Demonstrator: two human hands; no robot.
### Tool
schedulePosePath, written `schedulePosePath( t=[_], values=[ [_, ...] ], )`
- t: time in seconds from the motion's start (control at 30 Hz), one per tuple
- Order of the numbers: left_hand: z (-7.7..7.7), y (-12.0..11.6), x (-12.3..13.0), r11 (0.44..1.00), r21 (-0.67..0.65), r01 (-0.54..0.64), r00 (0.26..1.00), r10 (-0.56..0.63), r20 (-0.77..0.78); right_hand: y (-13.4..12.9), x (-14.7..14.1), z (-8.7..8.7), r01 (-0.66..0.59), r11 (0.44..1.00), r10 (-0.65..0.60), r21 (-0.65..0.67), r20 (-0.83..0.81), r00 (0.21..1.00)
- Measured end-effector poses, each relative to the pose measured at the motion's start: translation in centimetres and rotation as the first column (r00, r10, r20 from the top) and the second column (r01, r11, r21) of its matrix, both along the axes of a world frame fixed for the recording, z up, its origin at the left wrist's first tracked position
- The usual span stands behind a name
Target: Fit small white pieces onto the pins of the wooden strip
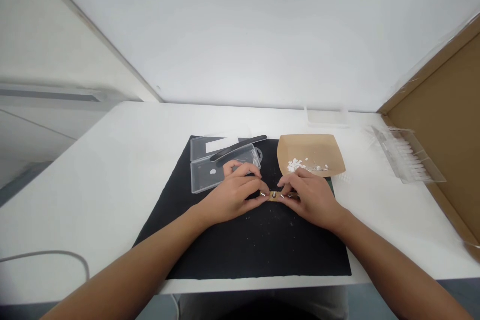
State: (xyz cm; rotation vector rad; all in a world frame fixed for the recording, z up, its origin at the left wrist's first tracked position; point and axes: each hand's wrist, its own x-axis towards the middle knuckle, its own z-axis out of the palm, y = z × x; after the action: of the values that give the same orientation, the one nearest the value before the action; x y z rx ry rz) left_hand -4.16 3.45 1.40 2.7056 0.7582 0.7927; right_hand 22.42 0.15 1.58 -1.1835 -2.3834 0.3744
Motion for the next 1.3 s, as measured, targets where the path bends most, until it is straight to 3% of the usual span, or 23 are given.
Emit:
schedulePosePath(
  t=[0.2,0.37,0.87,1.3],
  values=[
    [0.4,0.1,-0.1,0.999,0.002,-0.043,0.998,0.043,-0.046,-0.2,-0.6,-0.2,-0.023,0.989,0.026,0.148,-0.019,0.999],
    [0.4,0.3,-0.2,1.0,-0.004,-0.007,0.997,0.006,-0.074,-0.1,-0.6,0.0,-0.084,0.98,0.082,0.18,0.018,0.996],
    [0.5,-0.1,-0.4,0.999,-0.032,0.007,0.995,-0.011,-0.103,0.0,0.8,0.8,-0.138,0.99,0.138,0.001,0.024,0.99],
    [0.3,0.0,-0.6,0.991,-0.126,-0.046,0.99,0.029,-0.135,-0.3,0.4,0.6,-0.052,0.999,0.053,-0.015,0.04,0.998]
  ],
)
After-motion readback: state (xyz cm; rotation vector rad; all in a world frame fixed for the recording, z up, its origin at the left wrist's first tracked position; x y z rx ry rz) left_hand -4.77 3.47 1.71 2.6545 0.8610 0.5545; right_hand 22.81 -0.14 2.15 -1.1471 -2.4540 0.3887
